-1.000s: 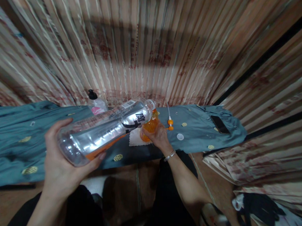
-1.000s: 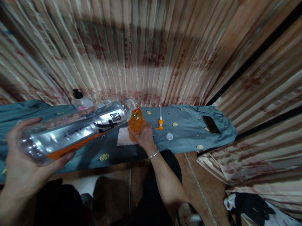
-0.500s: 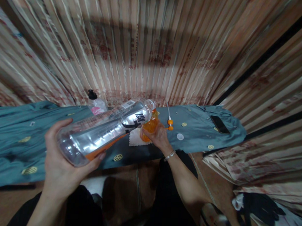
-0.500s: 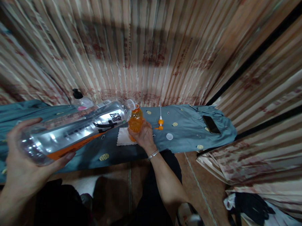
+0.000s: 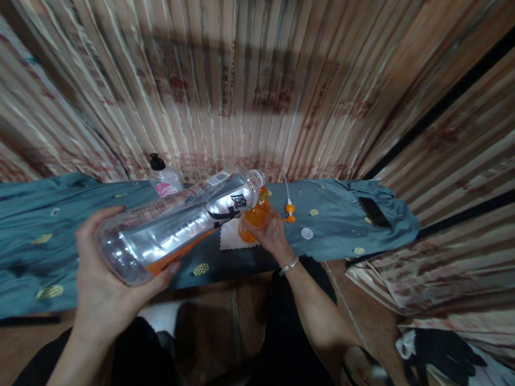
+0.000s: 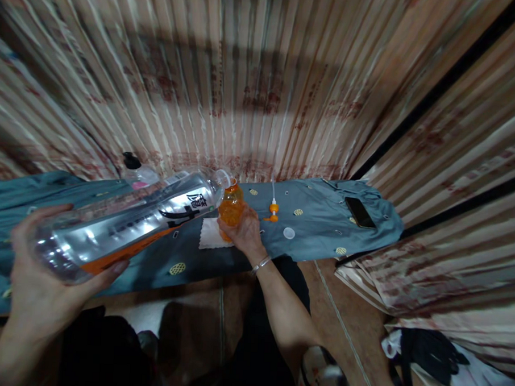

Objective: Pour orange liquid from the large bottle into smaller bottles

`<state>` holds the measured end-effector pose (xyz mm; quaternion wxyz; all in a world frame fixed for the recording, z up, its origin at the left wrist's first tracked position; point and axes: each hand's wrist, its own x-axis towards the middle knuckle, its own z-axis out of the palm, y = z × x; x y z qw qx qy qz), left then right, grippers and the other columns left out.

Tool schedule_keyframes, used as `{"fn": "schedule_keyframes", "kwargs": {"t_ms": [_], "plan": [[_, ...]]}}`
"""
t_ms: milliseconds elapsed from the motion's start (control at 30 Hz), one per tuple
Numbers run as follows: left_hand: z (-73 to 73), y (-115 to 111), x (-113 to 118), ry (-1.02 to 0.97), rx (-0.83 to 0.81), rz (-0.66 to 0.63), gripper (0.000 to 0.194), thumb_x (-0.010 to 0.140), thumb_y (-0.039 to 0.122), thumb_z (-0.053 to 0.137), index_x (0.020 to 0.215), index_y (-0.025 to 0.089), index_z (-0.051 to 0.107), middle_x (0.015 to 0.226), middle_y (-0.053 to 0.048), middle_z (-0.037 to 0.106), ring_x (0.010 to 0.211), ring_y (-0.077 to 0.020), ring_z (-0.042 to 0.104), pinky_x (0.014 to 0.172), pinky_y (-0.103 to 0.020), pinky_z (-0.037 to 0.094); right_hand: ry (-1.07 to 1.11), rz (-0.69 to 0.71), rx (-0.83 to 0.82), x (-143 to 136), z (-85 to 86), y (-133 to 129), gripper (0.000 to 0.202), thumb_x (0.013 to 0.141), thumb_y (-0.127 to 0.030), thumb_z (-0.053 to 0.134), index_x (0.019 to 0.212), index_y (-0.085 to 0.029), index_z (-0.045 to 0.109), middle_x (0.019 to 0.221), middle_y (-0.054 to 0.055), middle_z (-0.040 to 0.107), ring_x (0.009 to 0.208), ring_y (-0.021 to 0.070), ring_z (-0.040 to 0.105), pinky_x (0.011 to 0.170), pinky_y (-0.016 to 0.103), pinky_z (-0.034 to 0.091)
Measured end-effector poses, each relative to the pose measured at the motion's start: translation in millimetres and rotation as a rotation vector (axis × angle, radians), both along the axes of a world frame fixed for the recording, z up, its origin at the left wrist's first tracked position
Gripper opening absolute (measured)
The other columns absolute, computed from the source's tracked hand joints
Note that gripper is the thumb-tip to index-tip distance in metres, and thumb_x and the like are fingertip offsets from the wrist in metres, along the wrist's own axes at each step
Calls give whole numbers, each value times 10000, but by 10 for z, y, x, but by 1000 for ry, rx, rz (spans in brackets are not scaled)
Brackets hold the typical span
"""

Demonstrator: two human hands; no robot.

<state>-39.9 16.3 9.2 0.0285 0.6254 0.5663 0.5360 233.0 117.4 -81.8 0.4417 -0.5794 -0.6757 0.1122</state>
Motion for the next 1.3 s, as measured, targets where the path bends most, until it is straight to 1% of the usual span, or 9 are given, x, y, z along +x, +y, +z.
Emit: {"fn": "schedule_keyframes", "kwargs": {"t_ms": [200,333,467,633,767,1000,1100,1200,1300], "plan": [[18,-9,12,44,29,5,1078,486,662,832,1412,225,497,1295,-160,581,1063,-345,630,901,-570,557,-20,1,19,-1,7,4,488,773,-426,781,1160,-181,612,1065,139,768,1013,318,734,930,494,581],[13,-8,11,38,28,11,1091,471,666,838,1399,198,507,1287,-187,577,1068,-382,622,910,-626,538,-23,8,33,-4,12,-1,471,767,-384,794,1145,-169,613,1072,155,760,1021,333,730,957,518,570],[-5,-2,0,24,15,5,1108,458,648,853,1397,178,500,1299,-207,566,1108,-420,608,941,-675,505,-16,5,12,-8,19,-11,474,774,-410,788,1137,-171,600,1059,156,762,1015,335,729,937,517,574],[-21,-6,-16,13,21,4,1125,438,634,871,1405,202,491,1324,-191,555,1138,-413,601,972,-659,491,-18,-1,10,-12,17,-8,511,765,-412,793,1167,-178,582,1086,153,762,1031,331,726,940,506,570],[-38,1,-5,6,10,13,1086,454,651,849,1396,238,503,1305,-146,565,1142,-374,600,986,-601,500,-25,-16,12,-11,16,-1,502,765,-423,793,1150,-167,598,1068,145,762,1018,316,729,959,484,558],[-59,20,37,-23,-14,47,1036,472,645,842,1360,209,533,1280,-142,602,1116,-331,621,945,-517,539,0,-12,6,-9,7,-5,499,761,-416,805,1160,-189,607,1066,133,762,1009,320,725,930,499,576],[-86,21,34,-58,-3,48,1011,468,644,839,1335,211,547,1266,-138,610,1133,-335,614,957,-521,530,-3,-13,15,-13,6,-7,480,767,-416,797,1156,-207,609,1077,122,763,1013,314,725,954,510,566],[-126,33,19,-97,-10,37,1013,430,589,872,1311,202,554,1259,-138,608,1139,-347,610,999,-547,502,-10,-8,20,-11,7,-7,480,769,-415,790,1155,-192,613,1103,130,761,1036,312,725,975,500,553],[-154,50,10,-164,-42,30,967,413,518,896,1267,201,574,1226,-118,615,1120,-330,616,999,-525,505,-2,-17,10,-5,-1,-4,554,760,-436,794,1201,-163,599,1107,145,763,1042,316,727,970,481,552]]}}
